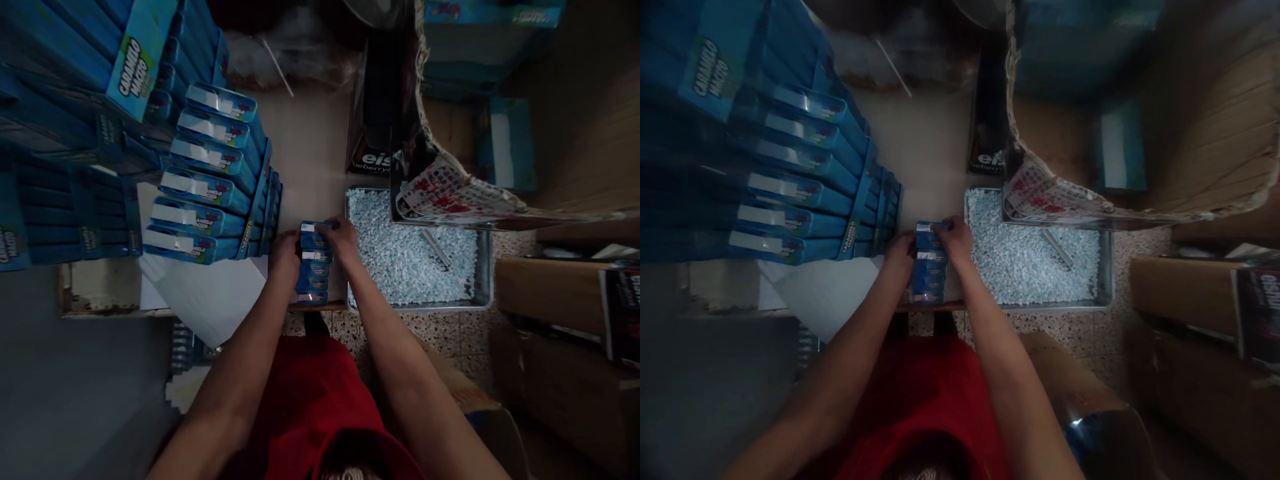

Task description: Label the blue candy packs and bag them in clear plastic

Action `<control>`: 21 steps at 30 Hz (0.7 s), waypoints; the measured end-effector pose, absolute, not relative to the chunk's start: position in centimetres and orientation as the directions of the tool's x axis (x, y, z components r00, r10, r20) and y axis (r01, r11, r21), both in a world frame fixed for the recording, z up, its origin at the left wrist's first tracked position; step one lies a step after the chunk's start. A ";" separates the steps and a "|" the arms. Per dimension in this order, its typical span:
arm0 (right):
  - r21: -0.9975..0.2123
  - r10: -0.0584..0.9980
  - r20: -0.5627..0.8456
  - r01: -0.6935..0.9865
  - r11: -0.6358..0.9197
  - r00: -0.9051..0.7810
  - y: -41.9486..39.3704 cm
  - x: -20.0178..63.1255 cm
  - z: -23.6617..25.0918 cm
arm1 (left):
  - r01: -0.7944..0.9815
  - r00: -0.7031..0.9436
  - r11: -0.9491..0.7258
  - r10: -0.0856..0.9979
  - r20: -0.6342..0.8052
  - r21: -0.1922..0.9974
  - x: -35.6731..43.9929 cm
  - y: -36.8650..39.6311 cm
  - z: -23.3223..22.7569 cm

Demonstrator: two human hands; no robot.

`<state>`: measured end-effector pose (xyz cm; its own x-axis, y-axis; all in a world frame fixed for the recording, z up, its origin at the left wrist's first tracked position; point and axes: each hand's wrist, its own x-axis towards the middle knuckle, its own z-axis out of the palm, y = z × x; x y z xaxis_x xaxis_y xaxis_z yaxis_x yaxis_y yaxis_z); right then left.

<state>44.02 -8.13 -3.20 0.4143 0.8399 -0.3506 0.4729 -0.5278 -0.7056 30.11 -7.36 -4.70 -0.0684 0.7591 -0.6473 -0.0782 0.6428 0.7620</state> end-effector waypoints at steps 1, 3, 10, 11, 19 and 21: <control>-0.693 0.835 -0.372 0.478 -0.540 0.405 -7.9 44.2 -3.2 | -0.099 -0.074 0.663 0.739 -0.670 0.742 29.7 -7.4 -4.8; -0.686 0.833 -0.382 0.481 -0.546 0.401 -8.1 44.5 -2.6 | -0.119 -0.099 0.678 0.719 -0.688 0.726 28.8 -8.3 -4.2; -0.714 0.919 0.059 0.660 -0.233 0.389 -19.0 40.5 3.7 | 0.026 -0.058 0.610 0.792 -0.608 0.792 20.7 -19.8 -0.2; -0.729 0.959 0.053 0.667 -0.153 0.277 -21.0 38.8 3.9 | 0.063 -0.121 0.599 0.799 -0.589 0.799 18.5 -20.5 -0.4; -0.774 0.935 -0.322 0.609 -0.171 -0.147 -22.4 23.7 -1.2 | 0.455 -0.678 0.692 0.677 -0.286 0.560 -4.0 -14.7 -3.8; -0.720 0.947 -0.318 0.663 -0.205 -0.053 -20.1 21.7 -2.9 | 0.388 -0.736 0.760 0.596 -0.320 0.521 -6.9 -14.3 -5.1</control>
<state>21.72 -20.13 -2.90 -0.0526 0.9467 -0.3178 0.6627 -0.2050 -0.7203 -6.87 -14.29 -5.05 -0.7364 0.5959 -0.3204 0.3883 0.7601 0.5211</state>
